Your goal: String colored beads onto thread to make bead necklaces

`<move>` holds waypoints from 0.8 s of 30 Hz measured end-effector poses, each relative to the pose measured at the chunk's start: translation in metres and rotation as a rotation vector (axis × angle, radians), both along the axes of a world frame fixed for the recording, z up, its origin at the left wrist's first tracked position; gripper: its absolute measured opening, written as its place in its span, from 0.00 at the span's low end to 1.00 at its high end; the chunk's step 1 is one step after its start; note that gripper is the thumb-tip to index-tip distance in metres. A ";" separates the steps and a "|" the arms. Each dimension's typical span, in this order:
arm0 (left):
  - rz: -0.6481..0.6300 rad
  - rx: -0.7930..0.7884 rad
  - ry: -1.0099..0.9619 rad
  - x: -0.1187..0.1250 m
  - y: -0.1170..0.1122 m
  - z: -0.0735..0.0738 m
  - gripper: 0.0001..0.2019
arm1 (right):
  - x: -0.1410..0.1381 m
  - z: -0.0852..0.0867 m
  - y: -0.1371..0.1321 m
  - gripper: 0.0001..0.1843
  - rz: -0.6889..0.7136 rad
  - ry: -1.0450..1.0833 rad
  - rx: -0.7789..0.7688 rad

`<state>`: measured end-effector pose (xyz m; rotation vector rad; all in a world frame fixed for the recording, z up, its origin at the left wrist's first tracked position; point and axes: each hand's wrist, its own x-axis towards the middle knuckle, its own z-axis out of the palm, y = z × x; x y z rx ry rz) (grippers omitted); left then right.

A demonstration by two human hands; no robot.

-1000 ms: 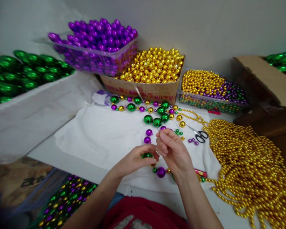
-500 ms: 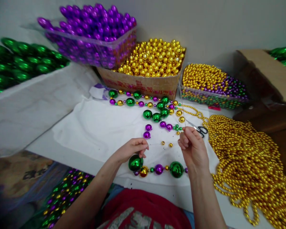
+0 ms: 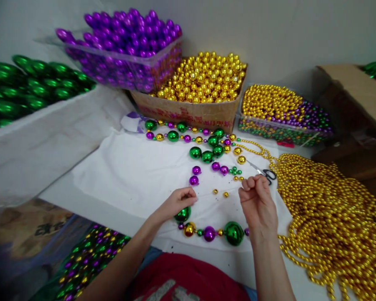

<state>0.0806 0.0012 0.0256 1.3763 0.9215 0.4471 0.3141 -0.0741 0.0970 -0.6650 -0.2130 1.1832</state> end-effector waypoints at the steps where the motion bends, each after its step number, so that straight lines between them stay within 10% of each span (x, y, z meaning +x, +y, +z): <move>1: 0.009 0.050 0.031 0.001 -0.002 0.001 0.10 | -0.001 0.002 0.000 0.10 -0.003 0.008 0.016; 7: 0.141 0.262 0.256 0.014 -0.009 0.006 0.09 | -0.006 0.011 -0.002 0.09 -0.056 -0.068 0.053; 24: 0.093 0.179 0.256 0.010 -0.007 0.002 0.09 | 0.026 0.025 -0.013 0.10 -0.144 -0.101 0.077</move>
